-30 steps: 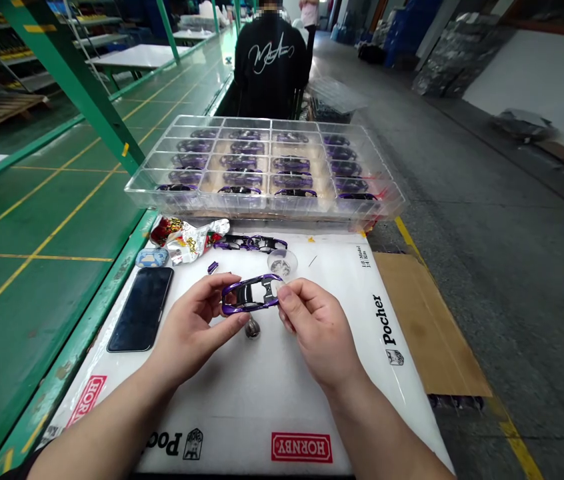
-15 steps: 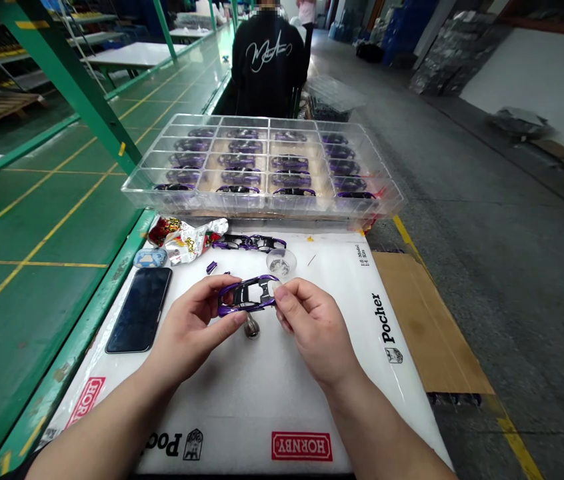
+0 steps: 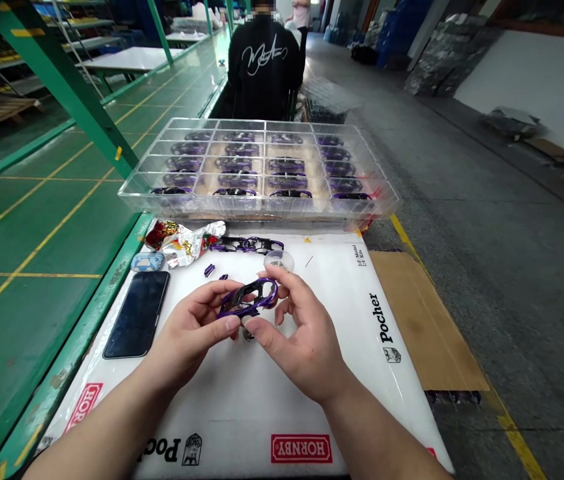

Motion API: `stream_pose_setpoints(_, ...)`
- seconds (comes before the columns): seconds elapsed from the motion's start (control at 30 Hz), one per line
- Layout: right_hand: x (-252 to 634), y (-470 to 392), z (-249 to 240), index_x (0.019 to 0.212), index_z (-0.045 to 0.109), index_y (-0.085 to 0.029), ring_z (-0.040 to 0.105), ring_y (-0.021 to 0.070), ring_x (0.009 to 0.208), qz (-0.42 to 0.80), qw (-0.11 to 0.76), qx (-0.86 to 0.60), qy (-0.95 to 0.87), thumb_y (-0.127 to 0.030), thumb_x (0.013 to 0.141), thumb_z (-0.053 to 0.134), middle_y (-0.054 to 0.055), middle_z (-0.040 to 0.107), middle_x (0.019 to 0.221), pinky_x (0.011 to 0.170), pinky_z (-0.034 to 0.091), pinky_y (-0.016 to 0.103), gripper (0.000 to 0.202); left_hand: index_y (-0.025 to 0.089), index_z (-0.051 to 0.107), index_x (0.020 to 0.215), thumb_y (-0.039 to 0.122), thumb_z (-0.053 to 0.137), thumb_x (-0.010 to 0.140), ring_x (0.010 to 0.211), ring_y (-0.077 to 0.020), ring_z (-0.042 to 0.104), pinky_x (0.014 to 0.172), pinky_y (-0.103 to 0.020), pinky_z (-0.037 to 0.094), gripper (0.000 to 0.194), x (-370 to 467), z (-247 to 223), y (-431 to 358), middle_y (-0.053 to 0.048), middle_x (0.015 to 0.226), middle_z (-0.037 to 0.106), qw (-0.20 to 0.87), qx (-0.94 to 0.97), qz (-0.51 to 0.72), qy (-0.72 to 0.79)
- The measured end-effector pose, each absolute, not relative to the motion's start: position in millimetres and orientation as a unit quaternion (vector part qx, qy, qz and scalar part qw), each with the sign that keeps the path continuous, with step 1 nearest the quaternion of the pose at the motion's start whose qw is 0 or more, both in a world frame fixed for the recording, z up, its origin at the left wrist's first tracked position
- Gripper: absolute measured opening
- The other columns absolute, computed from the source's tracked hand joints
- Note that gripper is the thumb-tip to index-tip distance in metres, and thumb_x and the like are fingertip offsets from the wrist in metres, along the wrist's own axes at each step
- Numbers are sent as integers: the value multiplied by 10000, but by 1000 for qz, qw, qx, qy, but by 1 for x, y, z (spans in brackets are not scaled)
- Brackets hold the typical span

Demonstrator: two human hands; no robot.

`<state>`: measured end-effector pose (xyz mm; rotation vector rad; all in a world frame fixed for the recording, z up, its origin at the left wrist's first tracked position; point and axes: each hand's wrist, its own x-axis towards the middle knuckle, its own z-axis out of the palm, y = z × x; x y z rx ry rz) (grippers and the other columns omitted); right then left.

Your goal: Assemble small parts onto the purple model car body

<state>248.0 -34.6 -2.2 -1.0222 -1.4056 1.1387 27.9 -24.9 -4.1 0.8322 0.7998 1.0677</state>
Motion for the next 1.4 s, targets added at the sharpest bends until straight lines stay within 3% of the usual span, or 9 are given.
stream_pose_setpoints(0.13,250,-33,1,1482,740,-401,721,234,1244,503,502,-386,-588,-330,990,953,57,676,1530,1005,658,331,541,252,836,1323,238,1035,876,1137,-230,784,992,-314,624,489,23,-4,-30,-95,1271,842,661,450,487,351)
stream_pose_setpoints(0.23,251,-31,6,1396,774,-374,665,271,1423,503,517,-339,-604,-294,948,978,63,665,1484,1154,624,365,498,275,843,1348,227,1022,884,1117,-222,768,961,-294,614,500,20,-4,-32,-84,1277,815,624,500,495,340)
stream_pose_setpoints(0.33,251,-32,8,1395,761,-377,640,284,1464,497,524,-322,-613,-254,916,994,67,657,1485,1224,599,418,547,324,838,1382,220,1010,894,1117,-204,755,968,-273,604,528,18,-6,-34,-60,1279,805,607,532,498,318)
stream_pose_setpoints(0.57,251,-31,9,1407,754,-368,634,261,1457,474,527,-302,-637,-239,910,996,66,658,1464,1201,605,367,568,320,828,1407,223,1002,903,1068,-193,742,944,-266,605,542,18,-9,-35,-64,1264,809,583,565,498,305)
stream_pose_setpoints(0.87,249,-32,11,1373,775,-350,655,277,1416,473,529,-302,-637,-232,875,1012,67,674,1421,1208,608,398,564,306,829,1405,249,1004,907,1078,-208,754,948,-279,608,531,18,-8,-35,-73,1260,823,581,568,500,299)
stream_pose_setpoints(1.1,248,-34,15,1325,808,-328,715,256,1273,449,549,-303,-636,-170,835,1001,58,718,1326,1145,642,387,549,303,841,1406,218,1003,894,1102,-227,753,981,-304,611,544,18,-7,-37,-86,1275,824,592,562,495,297)
stream_pose_setpoints(1.4,241,-41,18,1242,843,-303,752,262,1189,419,584,-335,-610,-167,805,980,55,770,1224,1076,659,379,478,347,876,1342,230,1022,870,1028,-181,739,921,-254,595,507,28,-5,-40,-44,1210,839,638,510,499,289)
